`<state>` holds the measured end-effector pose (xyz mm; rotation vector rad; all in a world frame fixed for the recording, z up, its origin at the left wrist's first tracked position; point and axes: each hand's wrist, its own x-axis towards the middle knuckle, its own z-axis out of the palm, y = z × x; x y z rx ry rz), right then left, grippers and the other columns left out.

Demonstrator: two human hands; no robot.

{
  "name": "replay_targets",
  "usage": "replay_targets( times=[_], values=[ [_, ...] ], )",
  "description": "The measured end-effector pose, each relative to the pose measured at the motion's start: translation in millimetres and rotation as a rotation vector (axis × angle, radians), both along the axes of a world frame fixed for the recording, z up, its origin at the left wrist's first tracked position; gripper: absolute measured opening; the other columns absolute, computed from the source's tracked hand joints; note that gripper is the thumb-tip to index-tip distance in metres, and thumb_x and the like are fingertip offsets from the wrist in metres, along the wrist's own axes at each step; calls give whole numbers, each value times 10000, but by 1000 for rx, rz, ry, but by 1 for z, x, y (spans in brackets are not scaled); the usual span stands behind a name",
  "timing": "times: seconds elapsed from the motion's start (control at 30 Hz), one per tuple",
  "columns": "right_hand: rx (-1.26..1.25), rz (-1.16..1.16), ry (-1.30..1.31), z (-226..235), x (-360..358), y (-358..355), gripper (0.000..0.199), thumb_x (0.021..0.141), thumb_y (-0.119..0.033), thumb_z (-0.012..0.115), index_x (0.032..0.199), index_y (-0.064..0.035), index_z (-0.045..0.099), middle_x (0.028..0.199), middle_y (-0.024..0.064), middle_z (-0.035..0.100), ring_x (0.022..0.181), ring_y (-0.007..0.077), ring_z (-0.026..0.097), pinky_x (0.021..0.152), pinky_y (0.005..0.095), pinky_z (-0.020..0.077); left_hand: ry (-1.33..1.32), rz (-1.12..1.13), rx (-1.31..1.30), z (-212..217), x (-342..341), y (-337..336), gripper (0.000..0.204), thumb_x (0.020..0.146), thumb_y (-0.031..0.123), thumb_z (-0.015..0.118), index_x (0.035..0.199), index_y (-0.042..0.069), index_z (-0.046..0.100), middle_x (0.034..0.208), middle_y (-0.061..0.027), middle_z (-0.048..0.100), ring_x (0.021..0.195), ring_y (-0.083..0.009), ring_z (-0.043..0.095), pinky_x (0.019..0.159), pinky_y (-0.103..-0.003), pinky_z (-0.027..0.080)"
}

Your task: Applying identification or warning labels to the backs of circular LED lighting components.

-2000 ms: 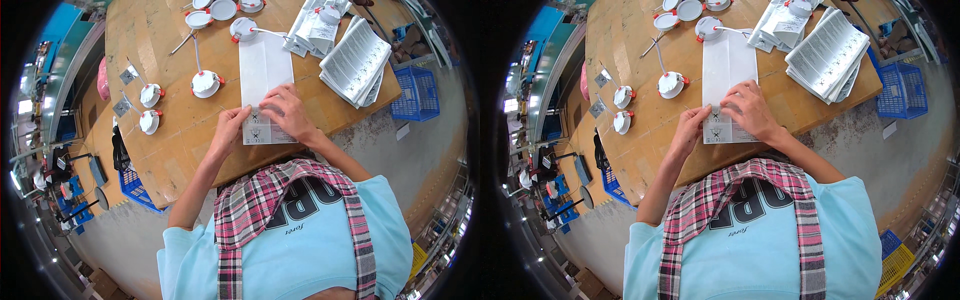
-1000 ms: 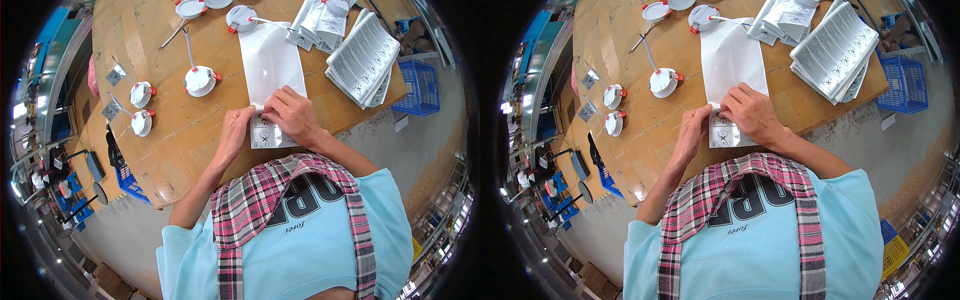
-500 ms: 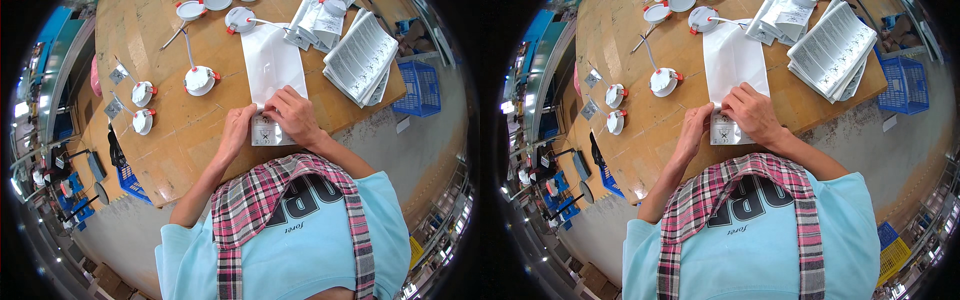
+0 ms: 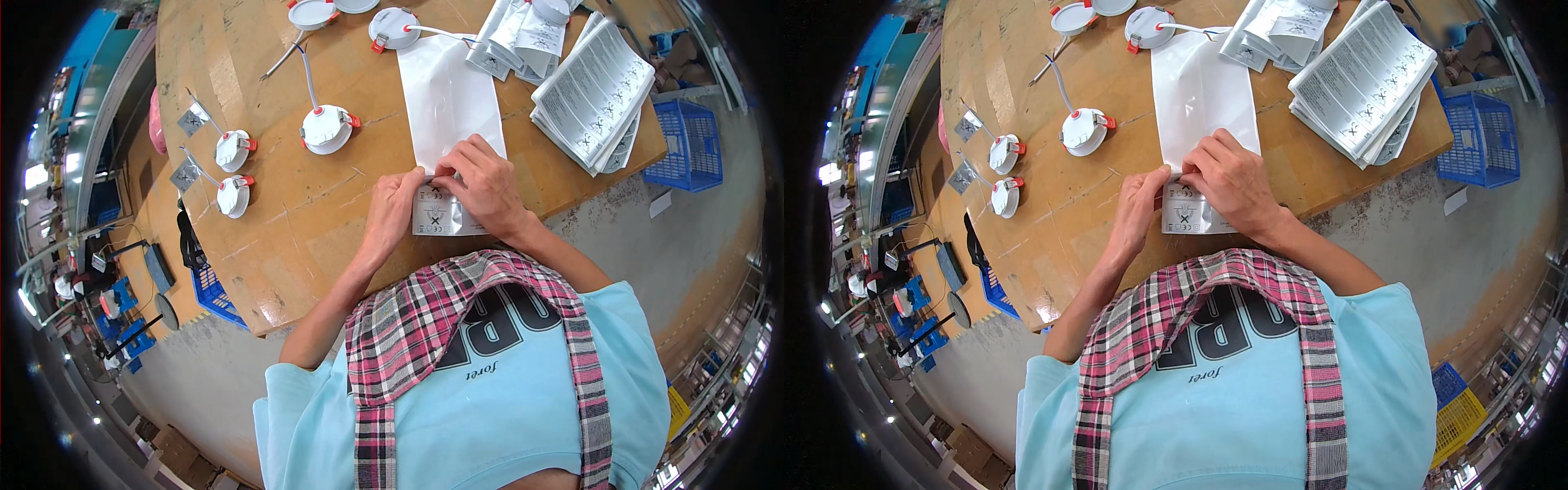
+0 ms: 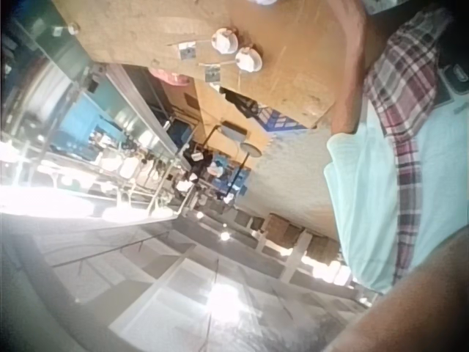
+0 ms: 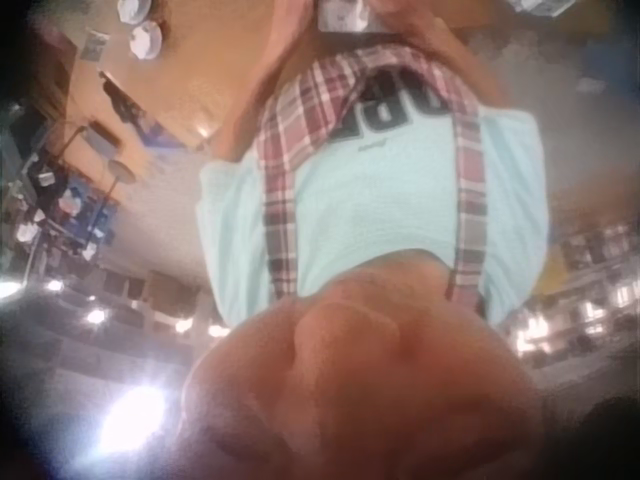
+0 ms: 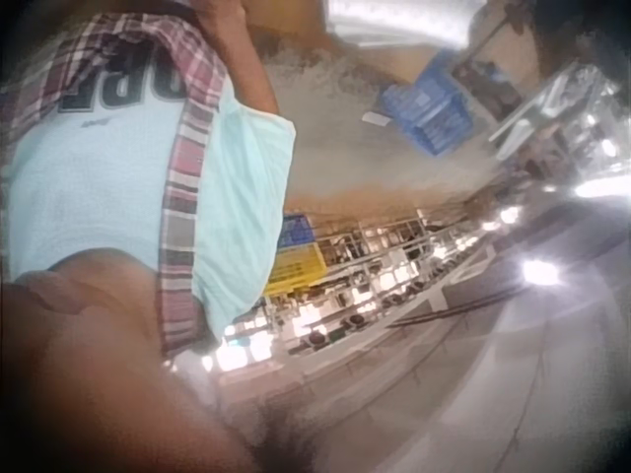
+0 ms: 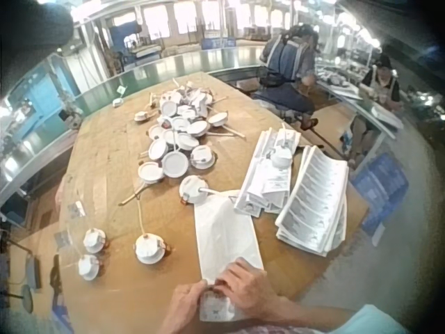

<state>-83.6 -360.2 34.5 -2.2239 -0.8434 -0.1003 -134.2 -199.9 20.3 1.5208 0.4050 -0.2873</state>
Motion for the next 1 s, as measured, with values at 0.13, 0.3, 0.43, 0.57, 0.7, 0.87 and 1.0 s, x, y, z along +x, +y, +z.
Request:
replay_targets(
  times=[0.13, 0.3, 0.43, 0.57, 0.7, 0.87, 1.0],
  values=[
    [-2, 57, 63, 2, 3, -2, 142, 707, -104, 699, 774, -68, 579, 774, 34, 534, 801, 215, 527, 659, 338, 459, 98, -38, -75, -2, 0, 8, 348, 922, 303, 493, 802, 14, 644, 717, -11, 610, 616, -61, 530, 570, -221, 404],
    [72, 50, 56, 4, 1, -1, 145, 712, -88, 689, 797, -65, 574, 785, 48, 529, 803, 238, 522, 669, 352, 449, 96, -51, -81, 5, 2, 5, 355, 920, 316, 491, 750, 39, 634, 632, 28, 546, 536, -38, 436, 484, -215, 300],
    [81, 30, 59, 0, -3, -1, 139, 705, -66, 685, 795, -59, 579, 787, 53, 528, 797, 249, 523, 661, 358, 451, 90, -42, -5, 10, 0, 0, 402, 920, 336, 477, 676, 44, 608, 553, 42, 478, 487, -43, 378, 449, -235, 252],
    [55, 40, 70, 2, -4, -1, 133, 703, -57, 683, 789, -54, 581, 799, 51, 534, 795, 248, 528, 657, 361, 454, 65, -49, 48, 10, -2, 0, 431, 922, 348, 469, 637, 43, 579, 529, 42, 444, 476, -52, 363, 444, -247, 249],
    [71, 15, 76, 0, -3, 0, 132, 714, -58, 680, 805, -63, 585, 809, 49, 537, 795, 246, 534, 658, 359, 458, 85, -68, 0, 11, 1, 2, 417, 924, 345, 469, 687, 30, 606, 566, 34, 484, 499, -54, 394, 465, -238, 278],
    [87, 8, 0, -1, -5, 0, 122, 721, -71, 676, 799, -73, 583, 803, 42, 540, 801, 234, 538, 655, 349, 465, 155, -69, -143, -3, -2, 6, 371, 927, 315, 475, 874, -7, 651, 743, -18, 614, 624, -87, 542, 594, -224, 416],
    [52, 19, -1, 0, -4, -1, 126, 708, -67, 677, 784, -80, 577, 790, 38, 534, 806, 220, 533, 659, 344, 468, 169, -61, -126, -9, -2, 8, 370, 924, 301, 480, 924, -34, 639, 879, -76, 660, 733, -130, 623, 707, -251, 485]
  ],
)
